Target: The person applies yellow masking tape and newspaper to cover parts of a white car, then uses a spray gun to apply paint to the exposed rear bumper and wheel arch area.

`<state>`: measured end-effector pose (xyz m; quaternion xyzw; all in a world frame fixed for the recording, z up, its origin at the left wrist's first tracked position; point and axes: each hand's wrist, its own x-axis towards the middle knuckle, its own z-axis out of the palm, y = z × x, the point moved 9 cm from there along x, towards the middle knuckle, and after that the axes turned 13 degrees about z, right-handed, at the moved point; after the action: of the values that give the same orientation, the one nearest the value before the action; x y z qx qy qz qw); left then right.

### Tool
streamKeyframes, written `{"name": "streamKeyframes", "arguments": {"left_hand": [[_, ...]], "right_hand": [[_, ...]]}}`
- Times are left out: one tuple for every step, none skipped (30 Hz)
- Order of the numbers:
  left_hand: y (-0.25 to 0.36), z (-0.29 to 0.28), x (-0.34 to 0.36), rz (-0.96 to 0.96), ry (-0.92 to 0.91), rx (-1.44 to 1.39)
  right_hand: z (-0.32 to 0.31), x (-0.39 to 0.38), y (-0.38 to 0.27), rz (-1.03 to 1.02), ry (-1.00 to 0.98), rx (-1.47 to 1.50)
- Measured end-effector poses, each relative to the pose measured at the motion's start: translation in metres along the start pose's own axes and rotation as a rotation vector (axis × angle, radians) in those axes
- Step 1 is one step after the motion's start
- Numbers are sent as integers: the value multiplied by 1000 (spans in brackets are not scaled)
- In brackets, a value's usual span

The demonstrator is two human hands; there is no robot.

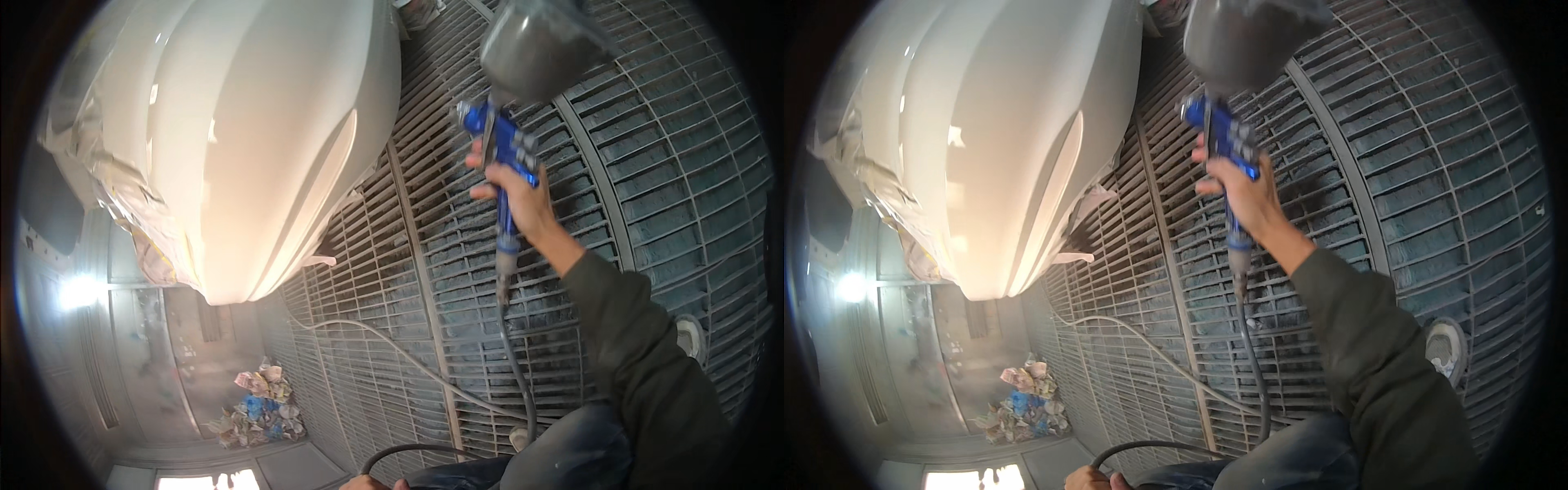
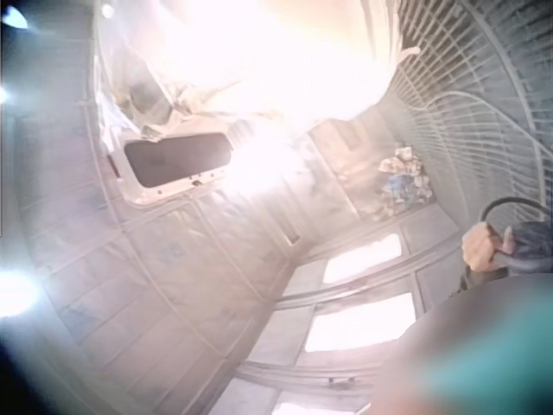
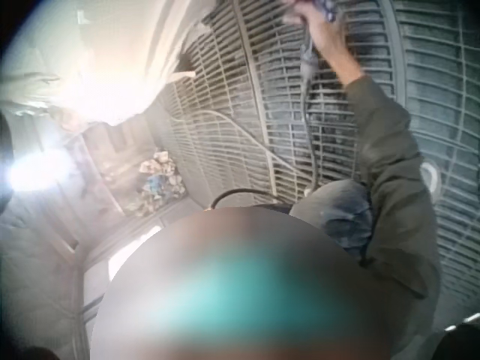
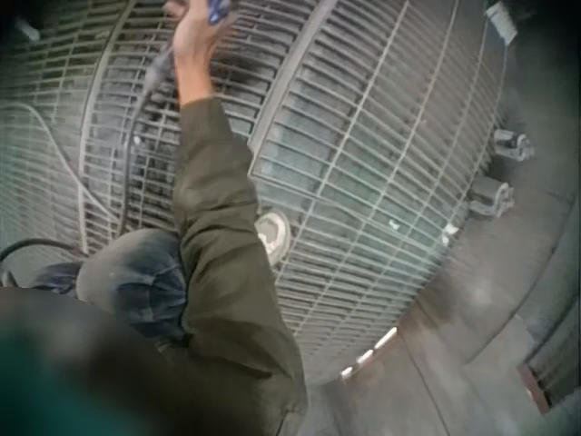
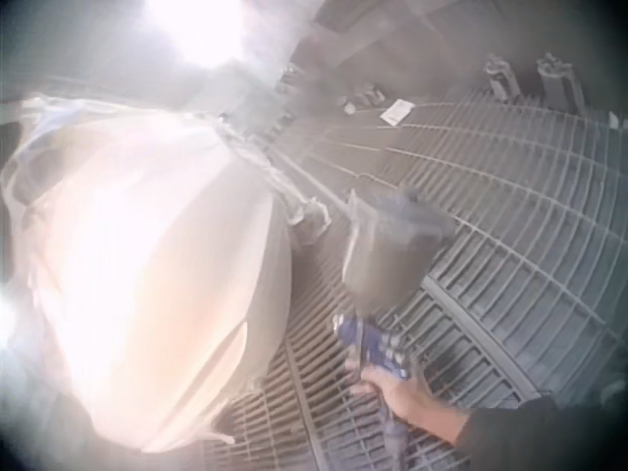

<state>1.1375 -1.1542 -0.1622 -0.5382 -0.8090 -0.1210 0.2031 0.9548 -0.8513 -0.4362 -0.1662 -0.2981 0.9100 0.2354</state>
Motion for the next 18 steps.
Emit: {"name": "streamKeyframes", "arguments": {"left_hand": [[0,2,3,-1,-2,14],[0,6,4,1,-1,25],[-1,12,6,10,3,27],[-4,18,7,-19,-14,23],[-6,24,7,-54,-30,24],[-8,30,10,-89,-45,26],[-3,37,19,-67,-27,35],[-2,45,23,-97,-67,33],[-1,49,25,-125,-106,33],[-1,53,26,-155,-144,33],[1,57,26,-154,-157,21],[4,59,32,-155,-180,36],[8,62,37,-159,-202,48],[10,65,42,-165,-224,58],[11,65,44,-193,-201,58],[12,67,48,-195,-190,47],[12,69,53,-198,-179,34],[11,70,55,-206,-168,28]], "right_hand": [[3,-13,17,91,-42,24],[2,-28,35,181,-72,45],[1,-45,48,262,-121,54],[0,-63,64,253,-209,113],[4,-80,75,264,-277,118],[9,-95,85,351,-321,125],[14,-106,93,438,-365,128],[15,-112,99,499,-407,134],[19,-115,104,557,-452,143],[21,-115,107,616,-496,148],[15,-108,110,678,-469,129],[12,-95,103,625,-445,108],[8,-81,97,574,-419,85],[3,-66,90,540,-367,97],[-1,-50,80,500,-317,109],[-8,-34,78,504,-242,67],[-15,-19,68,483,-213,76],[-17,-5,59,466,-190,87]]}}
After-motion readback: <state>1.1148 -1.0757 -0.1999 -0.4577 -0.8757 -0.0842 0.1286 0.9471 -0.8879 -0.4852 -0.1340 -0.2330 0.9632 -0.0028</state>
